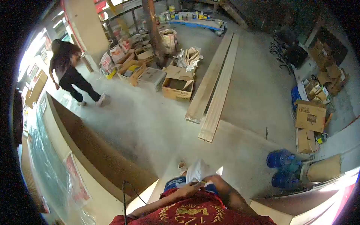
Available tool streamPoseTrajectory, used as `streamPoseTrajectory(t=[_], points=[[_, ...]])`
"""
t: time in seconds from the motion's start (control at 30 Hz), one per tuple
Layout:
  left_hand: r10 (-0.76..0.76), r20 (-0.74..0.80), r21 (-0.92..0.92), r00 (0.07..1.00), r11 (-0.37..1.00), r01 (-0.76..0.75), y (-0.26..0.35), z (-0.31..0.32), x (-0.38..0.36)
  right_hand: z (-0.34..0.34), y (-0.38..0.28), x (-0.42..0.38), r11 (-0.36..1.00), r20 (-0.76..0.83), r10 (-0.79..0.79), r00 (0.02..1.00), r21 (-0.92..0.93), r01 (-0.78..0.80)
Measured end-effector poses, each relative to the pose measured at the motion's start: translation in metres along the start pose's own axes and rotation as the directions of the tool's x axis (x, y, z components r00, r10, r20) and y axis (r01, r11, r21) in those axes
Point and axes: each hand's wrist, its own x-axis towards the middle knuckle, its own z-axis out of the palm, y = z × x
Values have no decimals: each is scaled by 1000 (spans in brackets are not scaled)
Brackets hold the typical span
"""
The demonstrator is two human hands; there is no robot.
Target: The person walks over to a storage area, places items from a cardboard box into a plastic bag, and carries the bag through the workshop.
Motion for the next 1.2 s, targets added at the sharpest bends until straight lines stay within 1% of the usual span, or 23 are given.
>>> streamPoseTrajectory(t=[0.1, 0.13, 0.17, 0.2, 0.23, 0.3, 0.33, 0.37, 0.43, 0.47, 0.57, 0.6, 0.63, 0.67, 0.7, 0.73, 0.77, 0.83, 0.9, 0.93, 1.0, 1.07, 1.2], points=[[159, -57, 61, 986, 986, -155, -1, -50, 15, -21, -46, 49, 991, -70, 102, 992, -82, -107], [-413, 105, -231, 905, 875, 426, 39, -79, 27, -26, -48, 64, 987, -106, 117, 987, -93, -127], [-370, 64, -63, 927, 925, 374, 62, -103, 27, -25, -43, 79, 983, -140, 137, 981, -102, -152], [-105, -37, 16, 994, 994, 105, 61, -117, 29, -28, -38, 90, 976, -178, 171, 969, -104, -191], [-515, -28, -550, 857, 724, 417, 47, -125, 35, -29, -28, 98, 964, -212, 218, 953, -107, -244], [-78, -283, -199, 956, 980, 21, 34, -135, 43, -29, -2, 128, 930, -260, 318, 912, -100, -352], [-301, -199, -457, 933, 870, 183, 34, -149, 51, -28, 12, 146, 907, -269, 374, 888, -95, -411], [-305, -142, -447, 942, 869, 213, 17, -161, 56, -26, 25, 164, 877, -268, 434, 860, -93, -472], [-62, -118, -244, 991, 969, 31, -14, -178, 52, -12, 54, 207, 835, -295, 518, 803, -31, -549], [-439, -154, -653, 885, 717, 242, 35, -176, 57, 1, 99, 211, 914, -377, 346, 859, 342, -217], [-258, -173, -371, 951, 911, 180, -5, -225, 74, 9, 168, 319, 997, -314, 3, 950, -71, -26], [-263, -176, -366, 948, 912, 185, -1, -242, 85, -2, 167, 355, 827, -347, -500, 794, -463, 318], [-405, -136, -548, 904, 791, 272, 6, -261, 95, -3, 171, 366, 994, -251, -52, 966, -103, 26], [-526, -66, -706, 848, 625, 333, 14, -278, 107, -9, 168, 386, 997, -177, 54, 983, -35, -62], [-526, -73, -701, 847, 631, 332, 15, -290, 115, -19, 159, 405, 994, -115, 110, 987, -6, -111], [-299, -212, -382, 930, 902, 203, 13, -298, 119, -24, 162, 425, 989, -63, 148, 987, 19, -147], [-28, -245, 4, 969, 1000, 29, 10, -307, 125, -31, 166, 445, 984, -12, 174, 985, 39, -174], [-317, -232, -264, 920, 931, 254, 21, -333, 131, -14, 231, 518, 959, 130, 257, 958, 86, -269], [-476, -200, -386, 856, 842, 378, 32, -351, 143, -17, 287, 576, 827, 385, 458, 801, 147, -543], [-507, -194, -395, 840, 824, 407, 34, -360, 147, -10, 297, 576, 926, 243, 199, 949, 270, -264], [-528, -188, -384, 828, 816, 433, 37, -372, 156, -93, 128, 465, 873, -126, -387, 913, 269, 407], [-557, -182, -388, 810, 798, 461, 40, -387, 159, -134, 35, 467, 996, -85, -59, 995, 59, 64], [-617, -208, -473, 759, 743, 474, 28, -410, 160, -146, -4, 501, 996, 72, 76, 995, -59, -71]])
